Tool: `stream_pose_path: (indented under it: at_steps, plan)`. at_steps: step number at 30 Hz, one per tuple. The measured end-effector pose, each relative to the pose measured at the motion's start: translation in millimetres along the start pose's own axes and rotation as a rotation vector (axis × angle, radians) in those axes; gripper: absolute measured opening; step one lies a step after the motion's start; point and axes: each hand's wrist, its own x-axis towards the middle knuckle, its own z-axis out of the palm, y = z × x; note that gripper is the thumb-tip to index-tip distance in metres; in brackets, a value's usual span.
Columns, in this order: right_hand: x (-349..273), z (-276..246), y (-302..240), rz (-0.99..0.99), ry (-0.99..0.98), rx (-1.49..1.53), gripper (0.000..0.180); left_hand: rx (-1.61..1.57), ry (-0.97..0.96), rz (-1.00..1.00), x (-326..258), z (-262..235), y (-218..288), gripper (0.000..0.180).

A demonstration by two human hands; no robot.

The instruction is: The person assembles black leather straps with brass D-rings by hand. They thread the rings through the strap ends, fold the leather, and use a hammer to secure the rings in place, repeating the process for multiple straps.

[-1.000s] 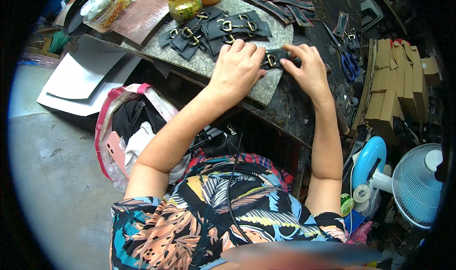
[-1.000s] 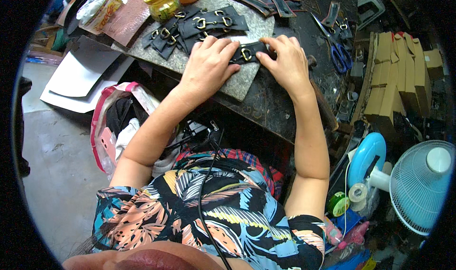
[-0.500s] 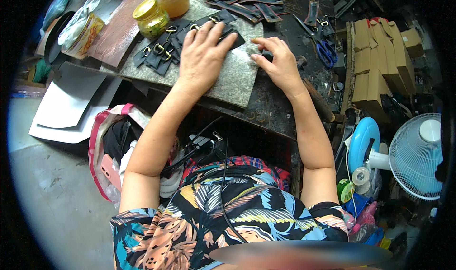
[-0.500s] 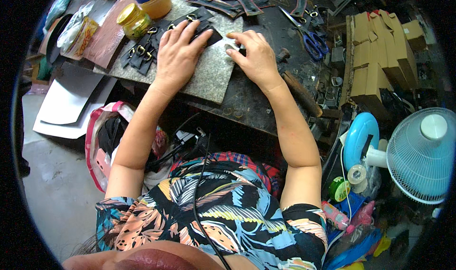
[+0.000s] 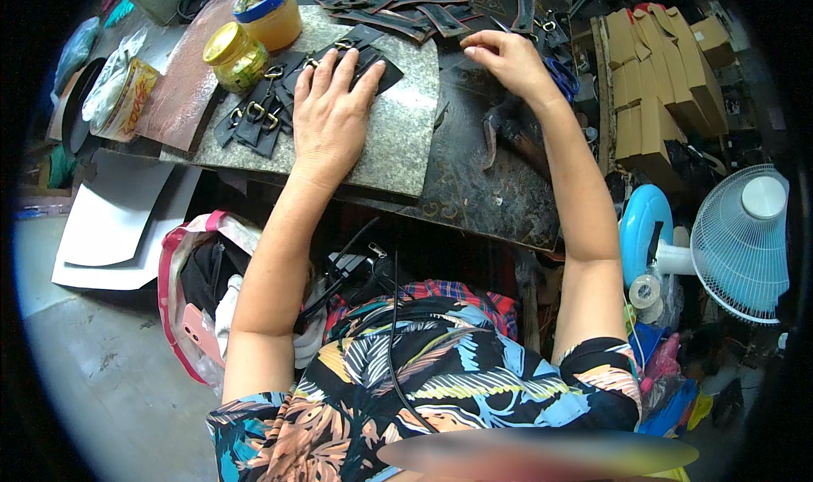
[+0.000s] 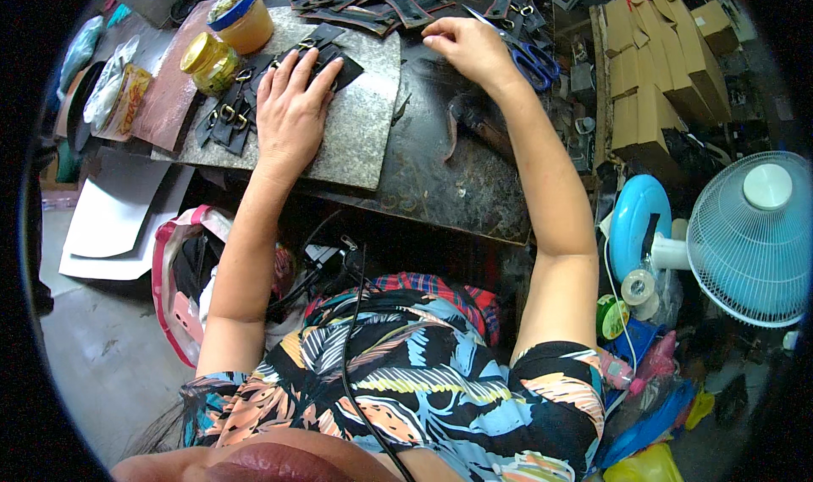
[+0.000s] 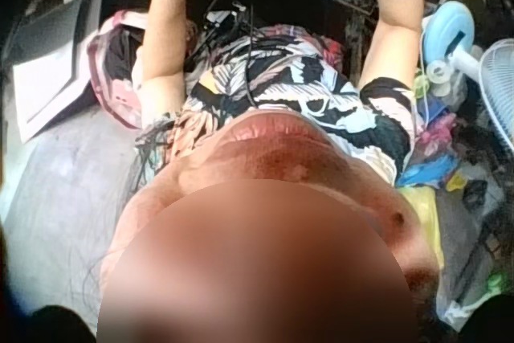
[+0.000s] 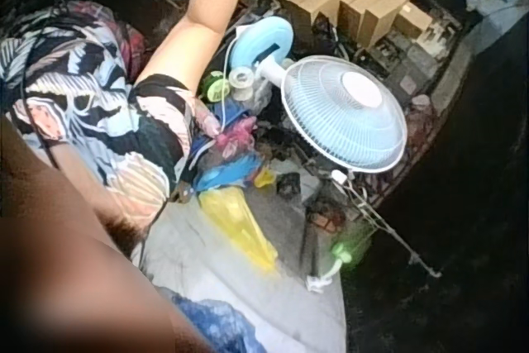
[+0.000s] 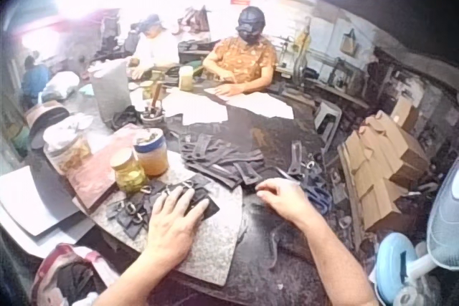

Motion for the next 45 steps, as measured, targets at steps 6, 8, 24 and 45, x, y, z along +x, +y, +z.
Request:
stream_pose_path:
  at_steps: [6, 8, 24, 45]
  plan:
    - [31, -52, 115, 0.151, 0.476, -0.153, 0.028, 0.029, -0.029, 0.014, 1, -2, 0, 0.042]
    - [40, -65, 143, 0.202, 0.541, 0.120, 0.036, 0.038, -0.035, 0.012, 1, -3, 0, 0.042]
    - [58, -54, 119, -0.190, 0.753, 0.107, 0.024, -0.018, 0.020, -0.010, 3, 0, 0, 0.051]
    - [-87, 52, -79, -0.092, 0.012, 0.291, 0.021, -0.669, -0.132, -0.334, -63, -79, 8, 0.045]
